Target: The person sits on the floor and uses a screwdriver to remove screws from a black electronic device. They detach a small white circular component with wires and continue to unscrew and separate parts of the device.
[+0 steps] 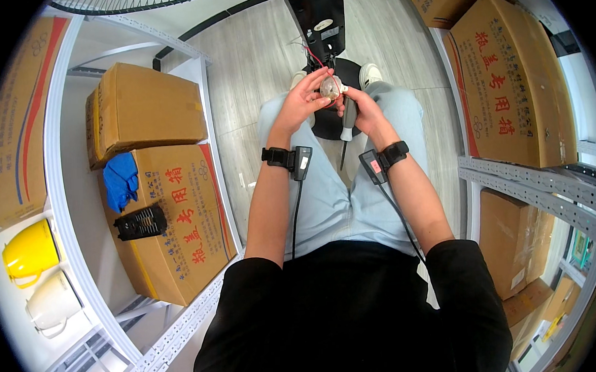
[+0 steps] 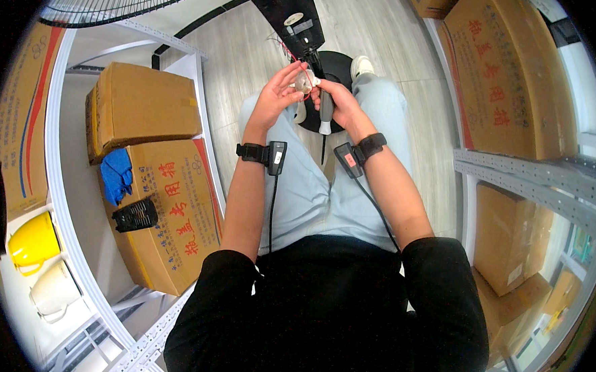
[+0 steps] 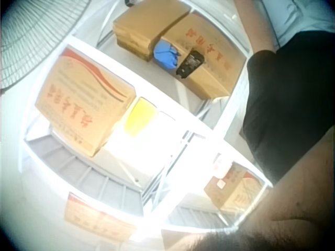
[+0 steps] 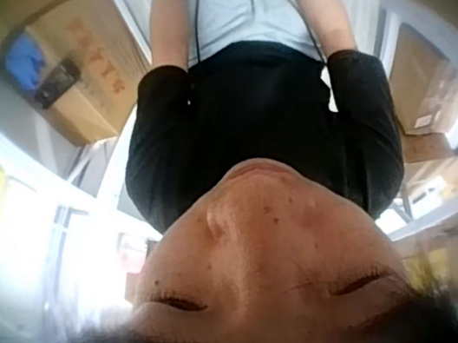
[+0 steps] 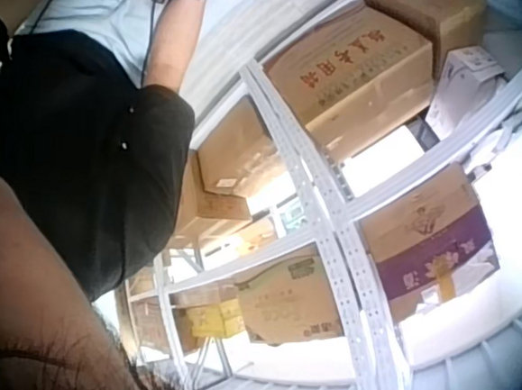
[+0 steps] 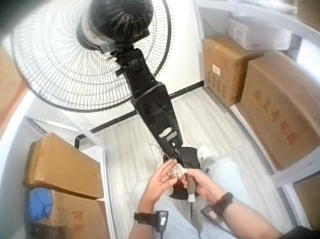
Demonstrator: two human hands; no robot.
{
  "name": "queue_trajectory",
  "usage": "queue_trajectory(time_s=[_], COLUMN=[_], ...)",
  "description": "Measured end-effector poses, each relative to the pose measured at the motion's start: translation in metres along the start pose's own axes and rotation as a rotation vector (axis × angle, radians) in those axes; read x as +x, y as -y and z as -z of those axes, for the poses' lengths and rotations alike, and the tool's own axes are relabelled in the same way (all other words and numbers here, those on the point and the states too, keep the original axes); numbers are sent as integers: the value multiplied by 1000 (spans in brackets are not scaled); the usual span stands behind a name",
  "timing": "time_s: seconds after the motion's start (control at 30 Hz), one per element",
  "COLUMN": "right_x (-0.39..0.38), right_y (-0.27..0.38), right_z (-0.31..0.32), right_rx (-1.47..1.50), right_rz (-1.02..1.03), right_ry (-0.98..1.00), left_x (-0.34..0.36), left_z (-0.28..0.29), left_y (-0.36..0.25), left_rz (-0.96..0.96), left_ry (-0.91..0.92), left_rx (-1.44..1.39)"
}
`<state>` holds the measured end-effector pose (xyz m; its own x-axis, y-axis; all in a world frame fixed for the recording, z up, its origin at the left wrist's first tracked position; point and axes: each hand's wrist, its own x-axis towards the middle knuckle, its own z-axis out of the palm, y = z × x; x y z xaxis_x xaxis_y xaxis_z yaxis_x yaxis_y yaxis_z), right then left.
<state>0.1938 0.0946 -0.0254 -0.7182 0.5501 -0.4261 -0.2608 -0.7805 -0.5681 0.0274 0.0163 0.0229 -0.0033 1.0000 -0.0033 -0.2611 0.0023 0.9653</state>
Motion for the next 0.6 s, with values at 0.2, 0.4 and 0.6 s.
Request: queue_trajectory(time_s=[0.2,0.4,0.6], right_x=[-3,1,2], right_y=[4,2,0], right_z=[-4,0,1], right_rx=[48,-51,-124], right_rz=[11,143,155], right_ry=[21,89,70], left_x=[0,0,1], left_z=[0,-4,-1], left_y=[0,-3,1], left_rz=[-10,-2,-30], left_ry=[-3,-41,-72], left_rx=[10,6,11])
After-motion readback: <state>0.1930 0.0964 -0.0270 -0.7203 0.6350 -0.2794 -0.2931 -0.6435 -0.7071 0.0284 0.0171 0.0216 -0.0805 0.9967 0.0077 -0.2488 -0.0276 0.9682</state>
